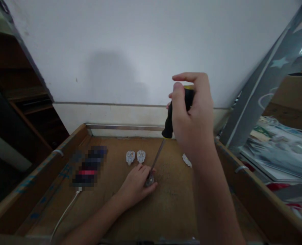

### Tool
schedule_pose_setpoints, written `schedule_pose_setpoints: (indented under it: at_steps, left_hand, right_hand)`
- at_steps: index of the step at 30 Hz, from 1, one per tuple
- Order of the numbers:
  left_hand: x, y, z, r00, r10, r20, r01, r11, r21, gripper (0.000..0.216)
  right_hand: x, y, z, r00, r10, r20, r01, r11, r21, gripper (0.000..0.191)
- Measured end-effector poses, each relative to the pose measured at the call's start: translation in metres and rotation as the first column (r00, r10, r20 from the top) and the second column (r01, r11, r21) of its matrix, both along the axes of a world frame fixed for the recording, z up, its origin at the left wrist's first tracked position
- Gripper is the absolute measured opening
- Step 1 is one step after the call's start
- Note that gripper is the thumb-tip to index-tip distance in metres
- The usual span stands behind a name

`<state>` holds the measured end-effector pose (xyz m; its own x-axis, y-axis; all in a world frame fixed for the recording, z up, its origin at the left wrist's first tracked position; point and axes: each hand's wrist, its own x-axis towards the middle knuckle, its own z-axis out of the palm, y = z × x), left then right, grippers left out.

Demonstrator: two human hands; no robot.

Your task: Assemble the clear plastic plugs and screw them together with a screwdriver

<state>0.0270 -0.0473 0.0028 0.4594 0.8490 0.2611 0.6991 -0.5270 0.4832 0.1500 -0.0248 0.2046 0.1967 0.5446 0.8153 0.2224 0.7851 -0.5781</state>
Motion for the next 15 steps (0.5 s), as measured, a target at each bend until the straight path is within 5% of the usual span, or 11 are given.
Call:
schedule_pose_setpoints:
  at_steps: [2,4,6,7,8,9,11,12,15]
  left_hand:
    - [-0.002,-0.004,0.000,1.000,0.008,0.011,-0.008,1.000,-0.003,0.026]
    - [-0.004,-0.006,0.000,1.000,-0.005,0.029,0.005,1.000,-0.004,0.024]
    - [-0.005,-0.007,0.000,0.998,-0.025,0.051,0.025,1.000,0.008,0.022]
    - [-0.006,-0.007,0.000,0.998,-0.031,0.061,0.030,0.999,0.016,0.022]
    - [-0.006,-0.006,0.000,0.997,-0.035,0.068,0.034,0.999,0.024,0.022]
    - [-0.006,-0.006,0.000,0.997,-0.037,0.074,0.034,0.999,0.030,0.021]
    - [-0.006,-0.005,-0.001,0.996,-0.039,0.077,0.036,0.998,0.042,0.021]
    - [-0.006,-0.004,-0.001,0.996,-0.041,0.077,0.037,0.998,0.051,0.021]
    - [-0.005,-0.003,-0.002,0.997,-0.054,0.063,0.049,0.996,0.077,0.021]
  right_hand:
    - [0.002,0.000,0.005,0.926,0.368,-0.090,-0.376,0.919,-0.118,0.005]
    - [0.002,0.000,0.012,0.706,0.685,-0.179,-0.707,0.667,-0.235,0.019]
    - [0.000,0.000,0.016,0.505,0.834,-0.223,-0.847,0.428,-0.316,0.032]
    - [-0.001,0.001,0.018,0.490,0.847,-0.206,-0.846,0.405,-0.345,0.035]
    - [-0.004,0.001,0.019,0.547,0.822,-0.159,-0.808,0.469,-0.358,0.036]
    - [-0.007,-0.001,0.020,0.660,0.747,-0.075,-0.719,0.600,-0.350,0.036]
    - [-0.013,-0.007,0.021,0.889,0.436,0.139,-0.393,0.884,-0.253,0.029]
    - [-0.017,-0.012,0.021,0.942,0.253,0.223,-0.217,0.961,-0.173,0.025]
    - [-0.023,-0.029,0.021,0.952,0.040,0.304,-0.029,0.999,-0.040,0.013]
